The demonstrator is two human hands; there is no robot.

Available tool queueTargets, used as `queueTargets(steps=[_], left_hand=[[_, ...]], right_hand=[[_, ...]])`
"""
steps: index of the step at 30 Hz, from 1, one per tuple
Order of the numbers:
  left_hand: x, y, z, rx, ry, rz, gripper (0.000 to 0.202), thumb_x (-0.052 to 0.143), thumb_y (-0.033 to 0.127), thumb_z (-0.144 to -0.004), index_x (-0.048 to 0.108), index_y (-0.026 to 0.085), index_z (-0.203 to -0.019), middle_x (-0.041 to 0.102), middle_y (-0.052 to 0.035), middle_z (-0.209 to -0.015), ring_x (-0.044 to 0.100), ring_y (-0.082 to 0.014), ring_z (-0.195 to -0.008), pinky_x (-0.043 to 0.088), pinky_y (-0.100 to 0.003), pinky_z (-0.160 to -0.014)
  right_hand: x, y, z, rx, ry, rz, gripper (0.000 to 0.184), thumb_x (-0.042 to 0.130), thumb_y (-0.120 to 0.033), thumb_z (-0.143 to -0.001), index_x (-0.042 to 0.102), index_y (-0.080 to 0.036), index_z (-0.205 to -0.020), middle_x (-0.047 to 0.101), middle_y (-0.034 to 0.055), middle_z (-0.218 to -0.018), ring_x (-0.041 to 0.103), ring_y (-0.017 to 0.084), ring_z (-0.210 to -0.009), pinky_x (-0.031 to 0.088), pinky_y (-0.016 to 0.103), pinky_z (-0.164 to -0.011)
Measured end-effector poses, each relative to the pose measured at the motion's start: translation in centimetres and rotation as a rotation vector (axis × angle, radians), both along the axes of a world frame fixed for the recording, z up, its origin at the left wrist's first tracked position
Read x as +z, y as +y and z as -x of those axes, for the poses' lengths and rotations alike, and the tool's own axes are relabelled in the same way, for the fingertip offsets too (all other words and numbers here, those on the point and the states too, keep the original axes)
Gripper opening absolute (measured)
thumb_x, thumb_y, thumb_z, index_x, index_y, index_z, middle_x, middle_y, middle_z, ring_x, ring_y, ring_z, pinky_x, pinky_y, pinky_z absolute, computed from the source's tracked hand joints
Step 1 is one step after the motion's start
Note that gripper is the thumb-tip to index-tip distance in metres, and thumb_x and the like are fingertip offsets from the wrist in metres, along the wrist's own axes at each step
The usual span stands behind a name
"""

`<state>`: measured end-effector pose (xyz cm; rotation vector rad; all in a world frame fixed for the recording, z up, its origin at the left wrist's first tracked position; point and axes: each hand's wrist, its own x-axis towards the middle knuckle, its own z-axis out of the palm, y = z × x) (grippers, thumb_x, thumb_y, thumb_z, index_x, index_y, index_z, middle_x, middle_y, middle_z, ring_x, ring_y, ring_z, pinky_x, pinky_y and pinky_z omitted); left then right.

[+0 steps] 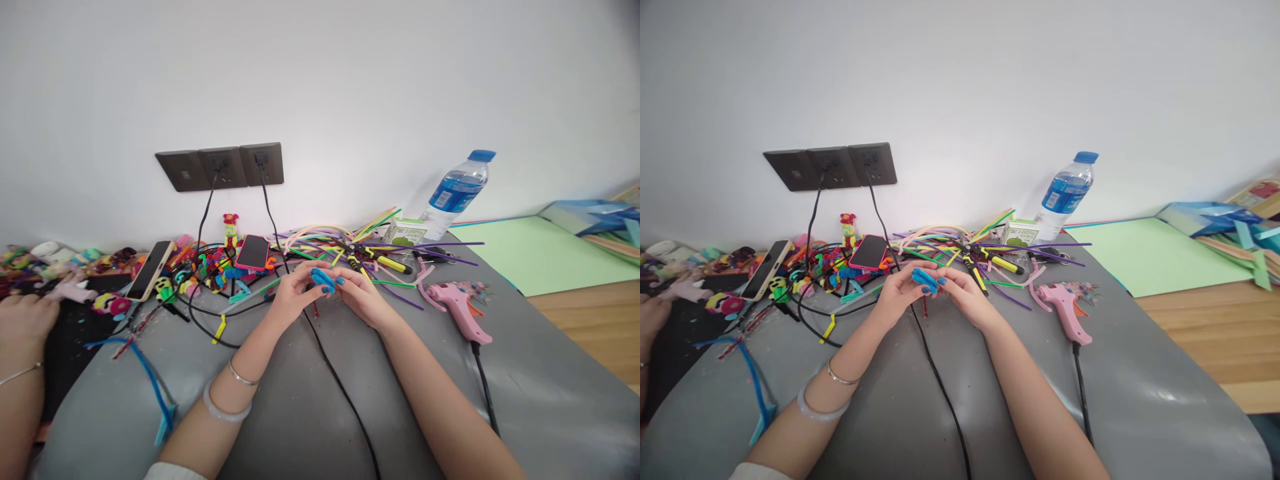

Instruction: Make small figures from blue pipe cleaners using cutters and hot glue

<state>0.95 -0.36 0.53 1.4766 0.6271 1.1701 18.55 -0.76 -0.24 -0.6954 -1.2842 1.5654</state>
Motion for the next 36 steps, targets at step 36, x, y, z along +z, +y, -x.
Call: queueTargets(steps=[36], left_hand=[[0.54,-0.19,0.21,0.171,0.221,-0.268,0.017,0.07,0.03,-0.081,0.059,0.019,-0.088,0.058,-0.0033,-0.088,0.057,-0.0169,-0.083,0.048,-0.028,-0.075]], right_hand=[[0.04,0.1,-0.01,-0.113,-0.07,-0.148,0.035,0.077,-0.051,-0.077,0.063,-0.021,-0.085,0.063,0.0018,-0.074,0.058,0.015,-0.067,0.052,0.031,-0.068]])
